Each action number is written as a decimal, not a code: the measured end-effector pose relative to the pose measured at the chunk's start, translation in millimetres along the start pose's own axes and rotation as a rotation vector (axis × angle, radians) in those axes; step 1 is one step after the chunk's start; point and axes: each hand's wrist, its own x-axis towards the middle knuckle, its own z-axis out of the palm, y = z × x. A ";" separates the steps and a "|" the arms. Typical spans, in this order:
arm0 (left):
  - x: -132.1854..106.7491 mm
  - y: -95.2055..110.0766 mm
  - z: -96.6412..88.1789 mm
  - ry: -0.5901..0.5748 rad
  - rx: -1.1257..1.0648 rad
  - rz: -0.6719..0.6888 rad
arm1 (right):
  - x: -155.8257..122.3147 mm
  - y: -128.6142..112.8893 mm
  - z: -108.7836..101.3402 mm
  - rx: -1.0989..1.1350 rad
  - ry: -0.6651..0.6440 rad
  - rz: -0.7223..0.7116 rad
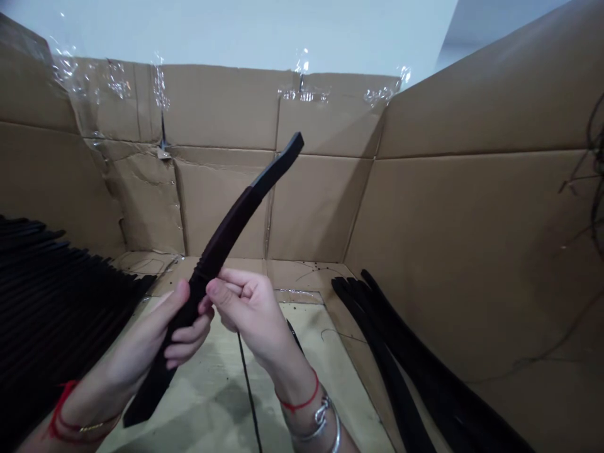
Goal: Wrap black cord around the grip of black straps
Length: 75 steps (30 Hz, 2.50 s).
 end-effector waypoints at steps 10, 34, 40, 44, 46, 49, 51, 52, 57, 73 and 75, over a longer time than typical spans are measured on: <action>4.9 6.4 -9.4 -0.014 -0.051 -0.145 | 3.6 12.4 3.9 -0.037 -0.031 -0.067; 1.5 -4.5 1.7 0.246 0.170 0.125 | -1.9 -0.1 5.6 0.028 0.112 -0.129; -1.9 -5.7 4.8 0.027 0.059 -0.069 | -5.9 1.3 7.0 0.107 0.028 -0.010; 2.8 -8.7 2.6 0.295 0.161 0.192 | -4.1 4.8 5.8 0.089 0.135 -0.050; 3.3 -6.7 0.4 0.123 0.013 0.034 | -3.3 3.6 3.8 0.112 -0.006 0.025; 1.2 -3.9 -0.8 -0.087 -0.140 -0.113 | -3.7 -0.9 2.9 0.039 0.057 -0.016; -0.4 -3.7 0.2 0.007 -0.106 -0.016 | -3.7 -2.8 3.2 -0.014 0.170 -0.086; -0.8 -3.8 0.6 0.050 -0.107 0.015 | -3.4 -3.0 3.2 -0.015 0.142 -0.081; 7.8 -4.0 -4.8 -0.103 -0.199 -0.121 | -0.8 1.1 3.0 -0.044 0.011 -0.084; 7.1 -8.2 -7.8 -0.122 -0.059 -0.057 | 1.1 -1.1 0.7 -0.010 0.057 -0.059; 7.3 -3.8 -12.8 -0.340 -0.105 -0.144 | -1.7 -3.8 0.9 -0.041 0.056 -0.083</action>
